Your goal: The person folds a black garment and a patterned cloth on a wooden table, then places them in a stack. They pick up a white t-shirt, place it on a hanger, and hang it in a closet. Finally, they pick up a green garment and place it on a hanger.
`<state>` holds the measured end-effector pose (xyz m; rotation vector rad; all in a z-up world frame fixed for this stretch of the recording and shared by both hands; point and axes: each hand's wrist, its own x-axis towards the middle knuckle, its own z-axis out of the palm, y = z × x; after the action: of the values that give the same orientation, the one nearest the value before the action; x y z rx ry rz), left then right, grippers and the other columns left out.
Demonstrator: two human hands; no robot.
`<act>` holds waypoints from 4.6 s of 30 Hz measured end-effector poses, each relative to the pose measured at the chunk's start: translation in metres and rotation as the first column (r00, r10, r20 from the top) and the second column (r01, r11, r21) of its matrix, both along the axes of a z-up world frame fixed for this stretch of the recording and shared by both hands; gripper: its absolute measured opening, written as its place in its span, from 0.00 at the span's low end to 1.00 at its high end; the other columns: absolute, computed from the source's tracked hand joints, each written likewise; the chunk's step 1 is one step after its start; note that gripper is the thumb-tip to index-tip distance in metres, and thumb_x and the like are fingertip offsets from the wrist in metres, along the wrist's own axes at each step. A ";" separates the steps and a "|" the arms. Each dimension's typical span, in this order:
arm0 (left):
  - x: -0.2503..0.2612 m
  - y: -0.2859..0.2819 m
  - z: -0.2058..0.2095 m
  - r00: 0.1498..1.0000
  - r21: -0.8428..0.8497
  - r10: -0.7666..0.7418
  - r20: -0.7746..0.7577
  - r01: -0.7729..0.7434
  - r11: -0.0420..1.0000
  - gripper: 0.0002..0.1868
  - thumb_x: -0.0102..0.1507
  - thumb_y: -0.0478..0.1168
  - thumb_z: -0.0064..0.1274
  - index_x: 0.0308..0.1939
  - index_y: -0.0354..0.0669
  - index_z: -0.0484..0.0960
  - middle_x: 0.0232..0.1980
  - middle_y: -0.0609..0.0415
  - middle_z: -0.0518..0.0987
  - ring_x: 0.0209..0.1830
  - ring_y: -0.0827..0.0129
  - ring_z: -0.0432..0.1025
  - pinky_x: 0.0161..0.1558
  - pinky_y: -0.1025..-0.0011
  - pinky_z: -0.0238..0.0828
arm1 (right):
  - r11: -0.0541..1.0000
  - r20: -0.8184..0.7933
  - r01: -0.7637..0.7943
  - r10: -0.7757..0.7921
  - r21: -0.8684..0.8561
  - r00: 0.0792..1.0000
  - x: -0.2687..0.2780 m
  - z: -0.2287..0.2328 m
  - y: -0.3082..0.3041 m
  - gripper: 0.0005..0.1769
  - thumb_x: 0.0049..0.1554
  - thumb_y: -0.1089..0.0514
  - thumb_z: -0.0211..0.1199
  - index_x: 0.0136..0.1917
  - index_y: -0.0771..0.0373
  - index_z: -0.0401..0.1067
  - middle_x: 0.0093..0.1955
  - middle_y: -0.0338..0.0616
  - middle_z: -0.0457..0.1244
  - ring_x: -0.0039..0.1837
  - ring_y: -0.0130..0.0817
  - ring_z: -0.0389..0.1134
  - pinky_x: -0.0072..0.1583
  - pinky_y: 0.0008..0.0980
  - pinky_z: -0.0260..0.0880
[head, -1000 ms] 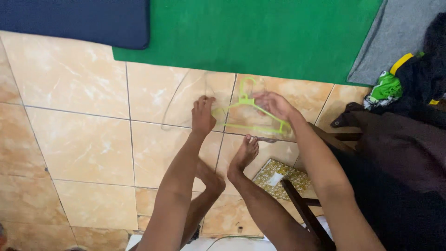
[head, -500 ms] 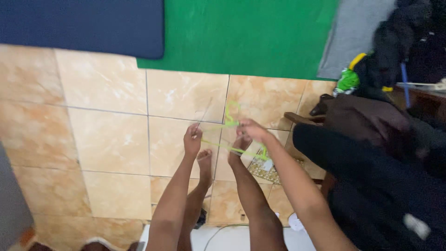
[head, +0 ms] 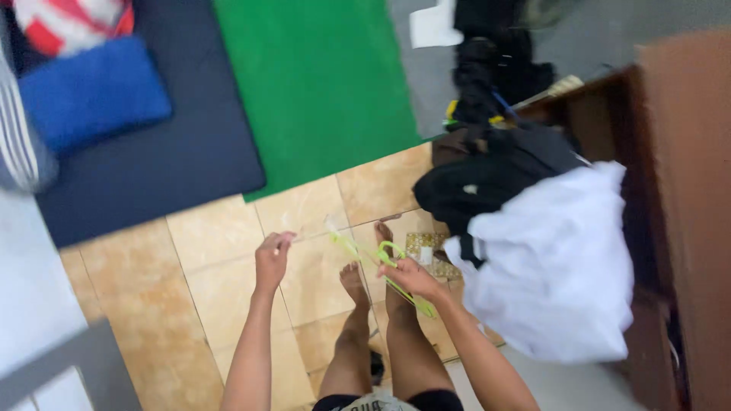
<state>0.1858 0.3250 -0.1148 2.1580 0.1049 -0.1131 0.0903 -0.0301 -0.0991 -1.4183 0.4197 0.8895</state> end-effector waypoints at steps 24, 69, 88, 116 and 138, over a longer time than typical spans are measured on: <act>-0.044 -0.312 0.325 0.974 -0.327 -0.212 0.077 0.225 0.918 0.16 0.78 0.39 0.43 0.66 0.36 0.77 0.35 0.50 0.72 0.27 0.73 0.64 0.26 0.76 0.60 | 0.678 0.500 0.623 -0.412 -0.390 0.762 -0.303 0.228 -0.142 0.17 0.63 0.46 0.60 0.47 0.60 0.80 0.37 0.43 0.66 0.39 0.31 0.64 0.44 0.35 0.66; -0.526 -0.766 0.229 -0.193 -0.682 -0.963 -0.189 0.732 -0.013 0.22 0.67 0.31 0.46 0.67 0.36 0.75 0.61 0.45 0.79 0.60 0.62 0.74 0.61 0.66 0.70 | -0.339 0.345 0.920 -0.855 0.195 -0.388 -0.574 0.220 -0.395 0.24 0.68 0.52 0.48 0.73 0.62 0.63 0.64 0.43 0.65 0.63 0.33 0.67 0.65 0.38 0.67; -0.486 -0.890 0.163 -0.506 -0.635 -0.834 -0.222 0.724 -0.270 0.25 0.67 0.38 0.49 0.70 0.47 0.73 0.68 0.48 0.75 0.63 0.63 0.73 0.64 0.65 0.68 | -0.584 0.707 0.469 -0.695 -0.662 0.132 -0.634 0.245 -0.550 0.13 0.68 0.56 0.57 0.59 0.67 0.71 0.38 0.57 0.65 0.40 0.56 0.66 0.44 0.50 0.64; -0.214 -0.725 0.070 0.469 0.153 -0.835 -0.287 0.883 0.444 0.22 0.63 0.46 0.57 0.58 0.40 0.79 0.57 0.39 0.78 0.54 0.48 0.75 0.57 0.58 0.71 | -0.403 0.296 0.855 -0.903 -0.327 -0.312 -0.747 0.025 -0.831 0.18 0.68 0.44 0.61 0.62 0.57 0.68 0.46 0.34 0.60 0.44 0.27 0.57 0.47 0.35 0.58; -0.122 -0.570 0.142 0.723 0.720 -0.665 0.185 0.361 0.593 0.24 0.62 0.55 0.64 0.54 0.45 0.82 0.54 0.49 0.80 0.56 0.51 0.70 0.55 0.49 0.61 | -0.287 0.439 0.807 -0.898 -0.517 -0.038 -0.714 0.086 -0.740 0.35 0.68 0.42 0.60 0.78 0.66 0.58 0.68 0.49 0.61 0.63 0.39 0.65 0.57 0.41 0.70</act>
<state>0.0633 -0.2452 0.0274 2.7843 -0.9273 0.0950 -0.6232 -0.7703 -0.0127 -1.1126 1.8437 -0.6498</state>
